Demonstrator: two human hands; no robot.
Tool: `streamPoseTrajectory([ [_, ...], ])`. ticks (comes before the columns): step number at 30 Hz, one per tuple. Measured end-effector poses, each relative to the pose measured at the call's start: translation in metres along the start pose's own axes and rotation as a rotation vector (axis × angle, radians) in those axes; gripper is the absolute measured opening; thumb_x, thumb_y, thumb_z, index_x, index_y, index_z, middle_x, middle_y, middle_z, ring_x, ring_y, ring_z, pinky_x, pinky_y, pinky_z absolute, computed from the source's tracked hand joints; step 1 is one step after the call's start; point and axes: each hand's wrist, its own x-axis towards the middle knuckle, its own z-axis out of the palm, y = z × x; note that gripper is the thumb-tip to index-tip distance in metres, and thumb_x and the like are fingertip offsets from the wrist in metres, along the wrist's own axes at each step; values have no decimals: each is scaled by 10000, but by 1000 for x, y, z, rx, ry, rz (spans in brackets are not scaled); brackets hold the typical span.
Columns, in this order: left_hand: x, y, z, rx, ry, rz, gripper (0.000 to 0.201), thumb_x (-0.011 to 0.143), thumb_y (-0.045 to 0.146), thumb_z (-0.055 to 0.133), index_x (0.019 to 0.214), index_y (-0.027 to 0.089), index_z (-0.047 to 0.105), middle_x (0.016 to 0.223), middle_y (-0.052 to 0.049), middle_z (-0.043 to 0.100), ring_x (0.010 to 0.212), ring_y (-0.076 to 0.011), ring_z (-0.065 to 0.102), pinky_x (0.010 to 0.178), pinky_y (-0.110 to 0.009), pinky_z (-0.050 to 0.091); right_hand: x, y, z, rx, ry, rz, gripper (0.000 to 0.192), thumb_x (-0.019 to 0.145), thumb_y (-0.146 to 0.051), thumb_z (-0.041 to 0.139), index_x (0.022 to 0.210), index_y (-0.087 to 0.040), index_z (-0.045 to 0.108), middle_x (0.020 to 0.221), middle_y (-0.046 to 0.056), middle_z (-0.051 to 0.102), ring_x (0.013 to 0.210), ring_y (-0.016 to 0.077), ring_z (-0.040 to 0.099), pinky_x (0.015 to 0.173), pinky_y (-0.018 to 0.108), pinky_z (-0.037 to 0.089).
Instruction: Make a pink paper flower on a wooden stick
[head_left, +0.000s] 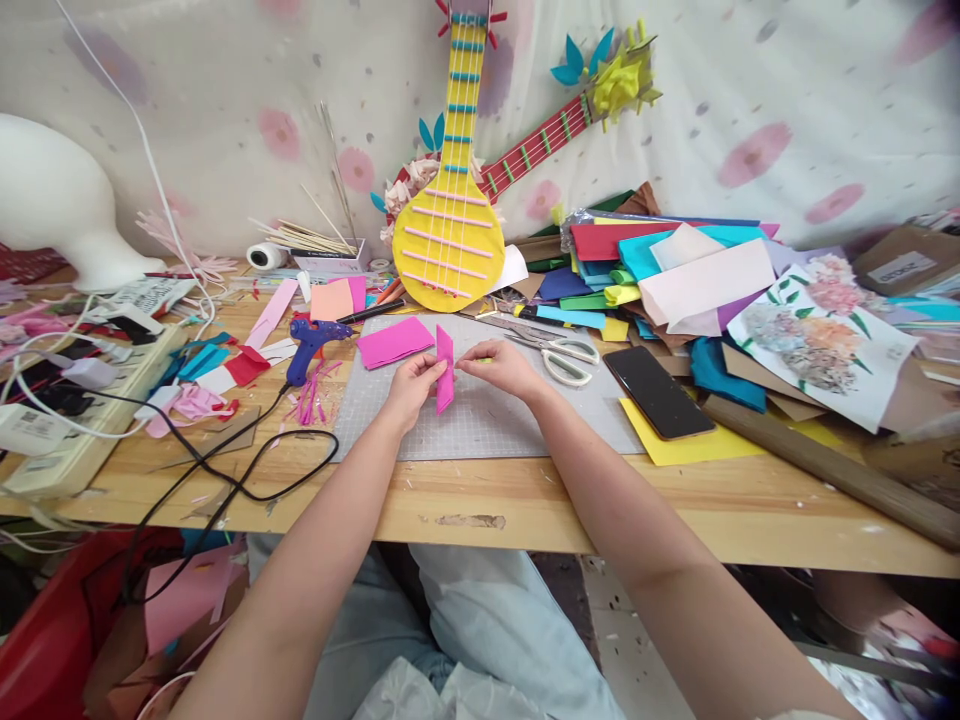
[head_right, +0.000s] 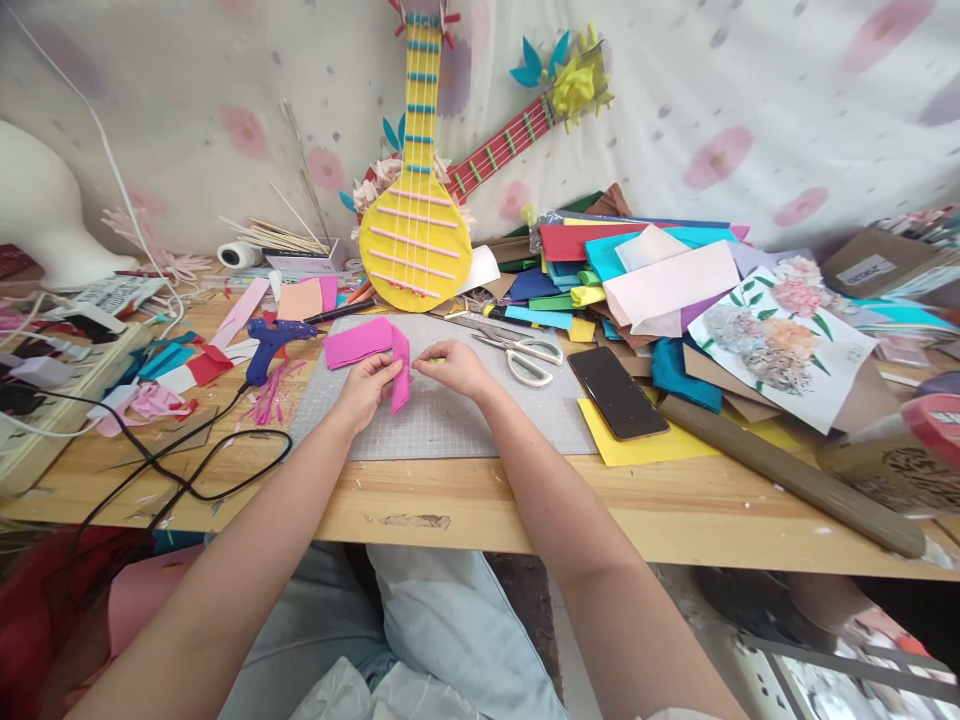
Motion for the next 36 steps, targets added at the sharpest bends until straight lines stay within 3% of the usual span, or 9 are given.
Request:
streamPoseTrajectory([
  [12,0,-1,-1,-41,-10,-11,328,574,372,715,755,143,564,668,-5,605,564,-103,561,538,-249,477,1,3,0,-19,10,37,204,700,-344,592,736,-169,688,768,31,672,747,170,579,715,286,409],
  [18,-2,4,-1,-107,-54,-69,288,606,334,712,750,143,552,636,3,604,533,-92,555,558,-258,493,-2,4,4,128,0,3,221,664,-376,616,698,-160,650,732,14,634,717,138,538,700,261,393],
  [23,-4,6,-3,-185,-113,-158,213,667,277,678,770,142,550,614,4,613,512,-82,560,558,-247,511,-3,5,5,361,-91,80,280,644,-416,625,719,-146,624,702,-3,602,675,108,493,683,248,377],
  [36,-5,8,-4,-257,-177,-216,181,695,224,664,811,160,541,642,28,606,564,-89,593,548,-255,539,-3,3,8,430,-126,82,279,610,-407,664,683,-143,612,678,-18,576,661,97,479,701,252,359],
])
